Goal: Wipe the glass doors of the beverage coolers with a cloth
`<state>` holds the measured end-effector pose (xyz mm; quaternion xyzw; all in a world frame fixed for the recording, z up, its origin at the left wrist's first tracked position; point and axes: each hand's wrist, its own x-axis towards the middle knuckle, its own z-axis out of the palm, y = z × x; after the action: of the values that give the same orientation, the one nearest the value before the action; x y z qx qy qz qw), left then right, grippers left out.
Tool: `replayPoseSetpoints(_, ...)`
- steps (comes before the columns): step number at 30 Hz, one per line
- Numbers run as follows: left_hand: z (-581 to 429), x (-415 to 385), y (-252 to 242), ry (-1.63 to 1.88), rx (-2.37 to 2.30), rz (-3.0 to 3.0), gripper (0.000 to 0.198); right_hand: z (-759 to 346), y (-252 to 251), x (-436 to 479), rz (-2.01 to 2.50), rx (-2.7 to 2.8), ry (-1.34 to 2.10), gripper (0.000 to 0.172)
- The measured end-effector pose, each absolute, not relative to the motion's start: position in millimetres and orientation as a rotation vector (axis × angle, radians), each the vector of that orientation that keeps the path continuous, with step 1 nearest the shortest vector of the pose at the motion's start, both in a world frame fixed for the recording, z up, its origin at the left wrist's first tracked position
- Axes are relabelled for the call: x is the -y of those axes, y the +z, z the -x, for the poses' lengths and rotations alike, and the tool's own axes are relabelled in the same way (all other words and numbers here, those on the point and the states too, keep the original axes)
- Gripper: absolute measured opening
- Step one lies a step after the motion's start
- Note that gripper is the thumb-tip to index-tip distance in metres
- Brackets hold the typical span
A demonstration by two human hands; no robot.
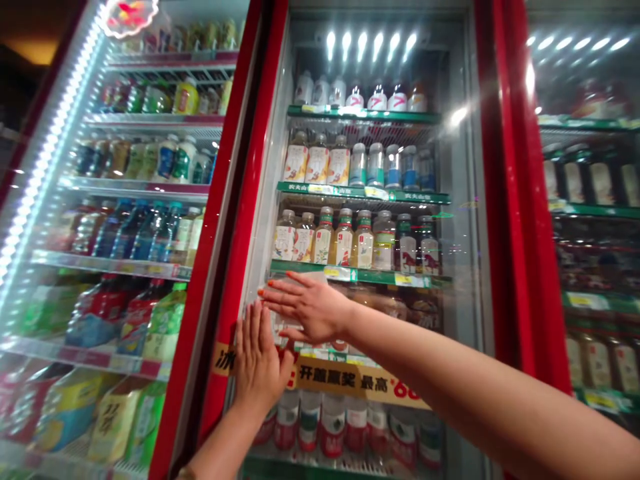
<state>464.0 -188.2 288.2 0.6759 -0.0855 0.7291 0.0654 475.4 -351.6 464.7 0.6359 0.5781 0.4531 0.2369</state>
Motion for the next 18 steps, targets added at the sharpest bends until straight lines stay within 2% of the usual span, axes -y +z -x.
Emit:
replayPoseSetpoints(2,-463.6,189.3,289.0,2.180,0.234,-2.056,0.091,-476.3,489.9,342.9,-1.878,-1.465,1.415,0.068)
replayPoseSetpoints(4,-463.5,189.8,288.7,2.171,0.212,-2.047,0.094,-478.0,518.1,333.0,-2.124,-1.234,1.748,0.070)
replayPoseSetpoints(6,-464.6,188.9,285.3,2.203,0.219,-1.999,0.096,-477.8,523.2,321.7,-2.243,-1.112,1.912,0.072)
replayPoseSetpoints(8,-467.1,186.1,279.1,2.250,0.240,-1.932,0.092,-474.2,497.4,314.7,-2.147,-1.288,1.729,0.068)
replayPoseSetpoints(11,-472.3,180.2,269.6,2.241,0.240,-1.907,0.085,-468.2,442.0,326.8,-1.822,-1.609,1.177,0.057)
replayPoseSetpoints(13,-474.7,177.3,266.9,2.218,0.255,-1.944,0.087,-468.1,434.0,353.7,-1.830,-1.587,1.102,0.056)
replayPoseSetpoints(18,-469.7,178.7,273.8,2.193,0.326,-2.024,0.086,-479.3,521.0,436.1,-2.371,-0.870,1.858,0.066)
